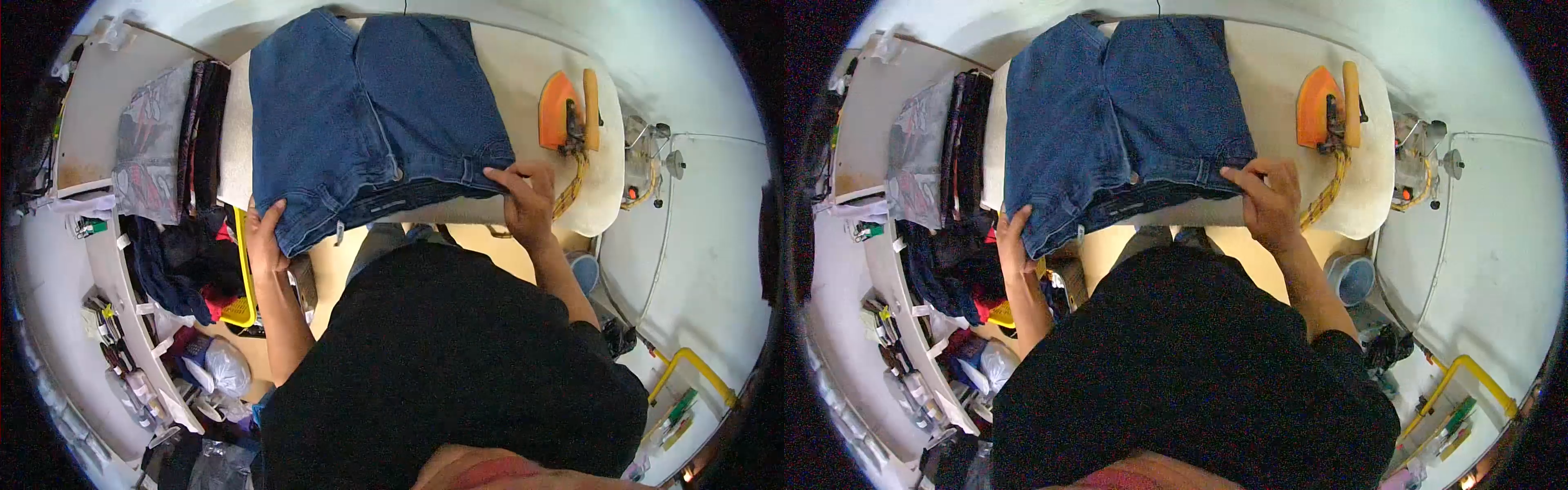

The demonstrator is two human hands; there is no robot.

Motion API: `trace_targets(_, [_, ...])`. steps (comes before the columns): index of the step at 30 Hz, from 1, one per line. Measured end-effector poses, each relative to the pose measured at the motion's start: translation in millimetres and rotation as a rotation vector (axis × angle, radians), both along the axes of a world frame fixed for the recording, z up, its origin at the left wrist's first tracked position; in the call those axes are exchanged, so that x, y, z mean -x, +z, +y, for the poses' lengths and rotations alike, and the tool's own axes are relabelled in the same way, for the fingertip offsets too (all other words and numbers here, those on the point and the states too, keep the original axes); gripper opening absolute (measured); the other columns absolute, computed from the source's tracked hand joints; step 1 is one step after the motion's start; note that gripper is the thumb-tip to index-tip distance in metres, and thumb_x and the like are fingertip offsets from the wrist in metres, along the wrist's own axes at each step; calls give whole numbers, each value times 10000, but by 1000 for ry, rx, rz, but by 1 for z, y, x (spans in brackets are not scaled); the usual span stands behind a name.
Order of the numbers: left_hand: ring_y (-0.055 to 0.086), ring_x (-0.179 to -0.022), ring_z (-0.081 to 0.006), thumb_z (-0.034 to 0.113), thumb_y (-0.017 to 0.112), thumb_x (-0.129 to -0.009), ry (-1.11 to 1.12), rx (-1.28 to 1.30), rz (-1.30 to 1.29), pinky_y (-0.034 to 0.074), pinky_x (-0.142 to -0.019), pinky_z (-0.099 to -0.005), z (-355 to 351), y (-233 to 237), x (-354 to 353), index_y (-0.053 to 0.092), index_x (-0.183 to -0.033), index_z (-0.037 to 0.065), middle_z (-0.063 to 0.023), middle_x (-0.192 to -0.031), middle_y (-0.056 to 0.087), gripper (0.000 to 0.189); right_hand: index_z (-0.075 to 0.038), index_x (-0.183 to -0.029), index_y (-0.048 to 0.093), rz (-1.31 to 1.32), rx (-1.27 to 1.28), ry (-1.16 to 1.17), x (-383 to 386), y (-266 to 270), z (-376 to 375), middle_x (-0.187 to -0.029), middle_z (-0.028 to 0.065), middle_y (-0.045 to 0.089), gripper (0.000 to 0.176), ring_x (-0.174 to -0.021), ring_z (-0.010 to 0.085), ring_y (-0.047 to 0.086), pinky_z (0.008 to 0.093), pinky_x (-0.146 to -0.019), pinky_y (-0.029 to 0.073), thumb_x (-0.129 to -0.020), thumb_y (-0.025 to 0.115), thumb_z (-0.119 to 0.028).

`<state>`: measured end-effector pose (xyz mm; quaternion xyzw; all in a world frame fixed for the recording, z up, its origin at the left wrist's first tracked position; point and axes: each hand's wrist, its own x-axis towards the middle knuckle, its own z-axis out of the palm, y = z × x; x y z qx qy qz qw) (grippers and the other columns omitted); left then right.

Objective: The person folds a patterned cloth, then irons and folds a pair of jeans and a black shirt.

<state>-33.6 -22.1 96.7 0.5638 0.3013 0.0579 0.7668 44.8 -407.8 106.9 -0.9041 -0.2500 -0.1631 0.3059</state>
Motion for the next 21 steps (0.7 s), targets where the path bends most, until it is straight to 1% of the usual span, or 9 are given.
trace_targets(2, [649, -896, -207, 51, 657, -835, -23, -193, 131, 526, -821, -317, 0, -3, -4, 522, -1202, -15, -127, -1056, 658, 396, -121, -929, 729, 25, 1, 60, 4, -38, -6, -909, 90, 597, 351, -865, 305, 548, 406, -790, 437, -644, 605, 41])
trace_targets(4, [620, -922, -228, 60, 713, -802, -34, -219, 171, 501, -846, -338, 12, -63, 7, 513, -1163, -44, -157, -1068, 633, 426, -94, -967, 722, 270, 105, 284, 10, -78, -11, -868, 82, 589, 360, -846, 301, 547, 376, -799, 441, -663, 601, 56])
trace_targets(7, [569, -1054, -284, 94, 767, -770, -171, -574, 251, 456, -944, -386, 23, -127, 27, 450, -1280, -49, -213, -1173, 577, 618, -93, -988, 713, 464, 146, 327, -6, -72, -11, -899, 93, 627, 234, -891, 293, 572, 389, -837, 447, -760, 662, -86])
trace_targets(8, [569, -1054, -284, 94, 767, -770, -175, -575, 249, 456, -944, -386, 14, -114, 22, 450, -1280, -49, -213, -1173, 577, 618, -96, -990, 713, 554, 113, 340, -18, -72, -11, -911, 99, 643, 202, -909, 284, 581, 391, -850, 445, -798, 671, -144])
trace_targets(9, [541, -1094, -312, 106, 773, -770, -106, -779, 219, 450, -951, -396, -5, -87, 13, 454, -1301, -28, -230, -1209, 546, 634, -77, -984, 693, 517, -57, 266, -33, -73, -9, -845, 126, 645, 276, -815, 298, 604, 414, -781, 476, -853, 657, -317])
trace_targets(12, [474, -1164, -390, 167, 778, -771, -54, -1127, 41, 420, -978, -441, -16, -75, -14, 488, -1323, 30, -252, -1301, 466, 639, -69, -952, 679, 487, -121, -91, -104, -73, 4, -844, 137, 661, 272, -853, 312, 638, 420, -764, 487, -892, 619, -328])
trace_targets(14, [456, -1207, -388, 196, 778, -759, -267, -1458, -132, 364, -1034, -462, -31, -59, -46, 478, -1342, 45, -229, -1331, 473, 673, -74, -961, 659, 353, -137, -227, -159, -101, 16, -856, 140, 662, 260, -876, 326, 647, 433, -762, 491, -904, 609, -323])
trace_targets(18, [336, -1369, -354, 307, 714, -823, -532, -1487, -261, 279, -1094, -518, -75, -68, -106, 450, -1405, 120, -131, -1469, 405, 666, -66, -945, 617, 330, 97, -267, -206, -124, 37, -868, 160, 660, 245, -857, 361, 644, 454, -748, 493, -900, 616, -307])
trace_targets(21, [296, -1410, -348, 369, 670, -854, -648, -1580, -205, 246, -1125, -530, -100, -94, -123, 408, -1452, 171, -91, -1532, 341, 682, -59, -910, 601, 358, -2, -441, -215, -130, 9, -891, 183, 657, 241, -873, 378, 639, 456, -756, 493, -883, 632, -296])
